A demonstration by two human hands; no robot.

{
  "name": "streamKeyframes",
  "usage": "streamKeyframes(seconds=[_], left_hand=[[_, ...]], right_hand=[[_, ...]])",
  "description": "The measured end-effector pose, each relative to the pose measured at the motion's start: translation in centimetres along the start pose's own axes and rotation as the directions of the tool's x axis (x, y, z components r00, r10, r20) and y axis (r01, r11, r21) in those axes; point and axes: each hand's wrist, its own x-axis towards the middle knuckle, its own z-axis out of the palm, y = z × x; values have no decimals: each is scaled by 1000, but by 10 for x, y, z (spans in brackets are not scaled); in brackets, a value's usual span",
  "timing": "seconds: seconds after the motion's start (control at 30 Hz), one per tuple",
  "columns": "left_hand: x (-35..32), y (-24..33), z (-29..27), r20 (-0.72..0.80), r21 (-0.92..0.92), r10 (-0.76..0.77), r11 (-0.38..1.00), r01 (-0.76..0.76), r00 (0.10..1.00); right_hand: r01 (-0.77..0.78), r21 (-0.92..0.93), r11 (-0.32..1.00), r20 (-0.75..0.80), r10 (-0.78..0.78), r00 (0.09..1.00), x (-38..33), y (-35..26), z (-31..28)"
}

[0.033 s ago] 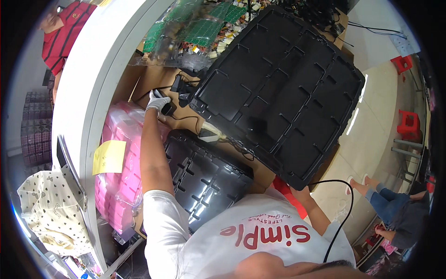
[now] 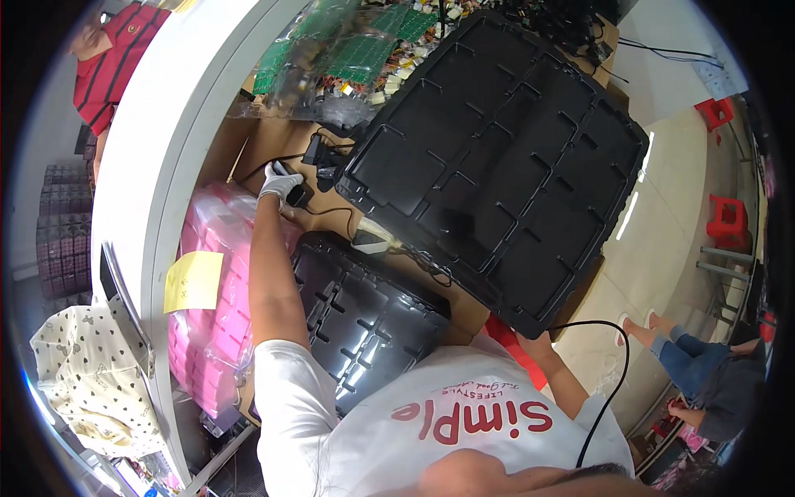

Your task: The person places pink foam inserts into black plastic trays and then wraps the trays with clear packing tape. They repeat this process for multiple trays, stacking the finished units on the table.

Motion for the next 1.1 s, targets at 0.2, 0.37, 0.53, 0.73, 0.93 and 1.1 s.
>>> streamKeyframes(seconds=[0.2, 0.37, 0.53, 0.73, 0.93, 1.1], left_hand=[[-31, 1, 8, 17, -10, -183, 983, 183, 983], [-53, 10, 22, 68, 13, -256, 967, 256, 964], [-67, 16, 35, 60, 70, -224, 973, 220, 973], [-66, -3, 14, -143, 540, 199, 836, -92, 969], [-232, 47, 17, -356, 91, 469, 878, -470, 808], [-354, 24, 45, -417, -179, 406, 840, -511, 813]], right_hand=[[-6, -23, 1000, 12, 6, 1000, -4, 8, 4], [47, -37, 998, -15, -48, 999, -6, 11, 0], [-30, 22, 999, -4, 30, 1000, -7, 3, -9], [-57, 23, 998, 57, 56, 997, -1, -8, -18], [-56, 120, 991, 59, 49, 997, -13, -8, -30], [-283, 483, 829, -54, 351, 935, -33, -9, -4]])
